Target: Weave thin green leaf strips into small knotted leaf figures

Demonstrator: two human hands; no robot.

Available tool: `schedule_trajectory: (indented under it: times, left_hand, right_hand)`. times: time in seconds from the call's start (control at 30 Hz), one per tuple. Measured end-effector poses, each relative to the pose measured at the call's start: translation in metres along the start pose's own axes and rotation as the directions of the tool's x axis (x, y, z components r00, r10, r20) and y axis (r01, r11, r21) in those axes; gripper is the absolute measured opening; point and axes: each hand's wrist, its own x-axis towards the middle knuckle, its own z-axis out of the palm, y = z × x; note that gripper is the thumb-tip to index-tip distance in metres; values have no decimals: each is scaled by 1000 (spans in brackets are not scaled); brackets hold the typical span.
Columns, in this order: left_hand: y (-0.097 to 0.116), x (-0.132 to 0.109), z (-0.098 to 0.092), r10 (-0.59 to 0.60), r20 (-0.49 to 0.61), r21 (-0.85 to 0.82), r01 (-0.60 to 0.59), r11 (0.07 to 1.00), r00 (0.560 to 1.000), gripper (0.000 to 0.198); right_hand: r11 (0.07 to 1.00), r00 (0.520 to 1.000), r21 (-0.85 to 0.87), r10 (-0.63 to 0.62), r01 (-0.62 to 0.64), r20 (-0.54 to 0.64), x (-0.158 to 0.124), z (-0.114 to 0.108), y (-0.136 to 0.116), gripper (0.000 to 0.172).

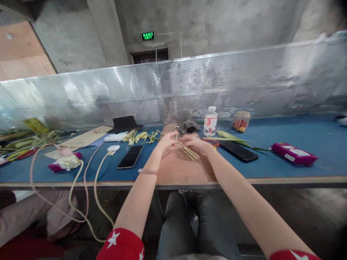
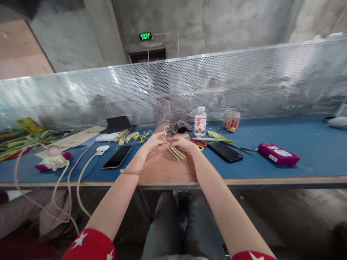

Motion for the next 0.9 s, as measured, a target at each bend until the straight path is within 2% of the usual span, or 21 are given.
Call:
schedule_trajectory:
  times: [0.3,0.53,0.7,0.8,0.9]
  left_hand:
    - [-1,-1,0,-44,-16,23,44,999,999,72]
    - [0,-1,1,-49,79,-7,50,999,996,70]
    - [3,-2,3,-65,142,-34,70,997,988,70]
    - [4,-2,7,-70,170,-69,82,994,983,62]
    - [3,0,12,-77,185,-119,100,988,980,43]
  right_hand:
    - [997,998,-74,2,-6,-57,-1,-5,1,32]
    - [997,994,-58,-55,50,-94,-21,1,-17,29]
    - [991,986,-1,-136,137,-93,-24,4,-22,34]
    - [980,976,27,-191,195,-101,-19,6,-21,38]
    - [975,972,39,-215,220,-95,-14,8,-20,39]
